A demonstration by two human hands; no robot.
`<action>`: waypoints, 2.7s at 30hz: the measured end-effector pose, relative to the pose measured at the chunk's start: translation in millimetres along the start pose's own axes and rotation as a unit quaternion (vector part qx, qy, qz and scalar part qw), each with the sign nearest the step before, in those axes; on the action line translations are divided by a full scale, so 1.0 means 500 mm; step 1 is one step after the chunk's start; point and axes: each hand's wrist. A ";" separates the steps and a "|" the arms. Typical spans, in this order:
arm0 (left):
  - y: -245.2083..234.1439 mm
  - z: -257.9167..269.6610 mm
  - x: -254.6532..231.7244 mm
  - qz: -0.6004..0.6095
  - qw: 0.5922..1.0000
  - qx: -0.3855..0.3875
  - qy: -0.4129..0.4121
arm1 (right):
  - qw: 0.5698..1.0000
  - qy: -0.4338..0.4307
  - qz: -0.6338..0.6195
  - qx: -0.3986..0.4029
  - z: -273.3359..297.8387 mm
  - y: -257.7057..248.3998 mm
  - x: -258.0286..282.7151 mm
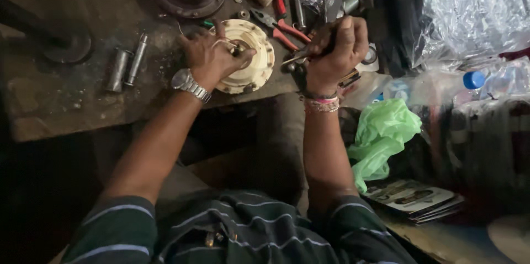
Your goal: The person disassembles and services a ceiling fan motor at a workbench. They use a screwdriver to probe the internal wiring, tap the center shaft with a wooden stick, and manipulate the motor housing by hand.
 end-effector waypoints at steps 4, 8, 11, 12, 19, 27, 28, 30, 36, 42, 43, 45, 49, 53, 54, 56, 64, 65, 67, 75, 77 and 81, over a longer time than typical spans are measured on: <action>0.012 0.002 0.011 0.004 0.987 -0.141 0.072 | 1.000 0.010 -0.011 0.010 0.004 -0.002 -0.011; 0.039 -0.017 0.020 0.033 0.972 -0.190 0.134 | 0.999 0.006 0.000 0.035 0.008 -0.003 -0.019; 0.053 -0.035 0.019 0.090 0.970 -0.155 0.164 | 0.999 0.011 -0.002 0.039 0.012 -0.007 -0.018; 0.054 -0.041 0.019 0.116 0.966 -0.150 0.176 | 0.999 0.012 -0.003 0.040 0.012 -0.006 -0.018; 0.042 -0.053 0.015 0.025 0.989 -0.077 0.125 | 0.998 0.009 -0.012 0.064 0.016 0.007 -0.013; 0.087 -0.056 0.004 0.079 0.955 -0.243 0.148 | 0.996 -0.003 0.005 0.094 -0.006 0.012 -0.021; 0.092 -0.055 0.003 0.097 0.954 -0.242 0.147 | 0.995 -0.001 0.009 0.095 -0.010 0.012 -0.026; 0.094 -0.052 0.001 0.134 0.950 -0.242 0.147 | 0.995 0.000 0.017 0.098 -0.018 0.012 -0.036; 0.087 -0.049 -0.006 0.118 0.954 -0.242 0.130 | 0.988 0.037 0.037 0.143 -0.023 0.009 -0.058; 0.085 -0.055 -0.009 0.103 0.963 -0.216 0.121 | 0.987 0.062 0.067 0.134 -0.012 0.010 -0.063; 0.086 -0.056 -0.008 0.105 0.963 -0.218 0.121 | 0.985 0.044 0.089 0.139 -0.013 0.009 -0.065; 0.089 -0.059 -0.007 0.107 0.962 -0.220 0.121 | 0.980 0.007 0.132 0.149 -0.017 0.003 -0.069; 0.096 -0.064 -0.006 0.114 0.959 -0.226 0.125 | 0.986 0.011 0.075 0.152 -0.024 -0.004 -0.084; 0.097 -0.064 -0.006 0.120 0.958 -0.228 0.123 | 0.986 0.015 0.058 0.153 -0.022 -0.006 -0.091; 0.097 -0.064 -0.006 0.111 0.957 -0.237 0.124 | 0.987 0.015 0.060 0.149 -0.021 -0.006 -0.091; 0.094 -0.063 -0.007 0.105 0.958 -0.237 0.123 | 0.987 0.015 0.061 0.148 -0.019 -0.004 -0.090; 0.086 -0.056 -0.014 0.090 0.956 -0.251 0.119 | 0.984 0.016 0.092 0.153 -0.019 0.001 -0.095; 0.086 -0.054 -0.016 0.086 0.958 -0.248 0.117 | 0.984 0.012 0.098 0.149 -0.020 0.002 -0.094; 0.079 -0.055 -0.016 0.079 0.960 -0.246 0.111 | 0.982 0.010 0.115 0.148 -0.026 0.009 -0.089; 0.067 -0.039 -0.018 0.096 0.965 -0.215 0.120 | 0.902 0.039 0.007 0.430 -0.149 0.005 -0.049; 0.060 -0.045 -0.018 0.084 0.955 -0.255 0.125 | 0.866 0.116 -0.097 0.477 -0.183 0.012 -0.069; 0.074 -0.050 -0.014 0.047 0.958 -0.252 0.130 | 0.877 0.159 -0.182 0.416 -0.168 0.002 -0.108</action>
Point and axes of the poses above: each hand's wrist, its own z-axis away from the middle knuckle, its own y-axis out of the palm, x = y × z, and after that the axes turned 4 degrees about -z, right-handed
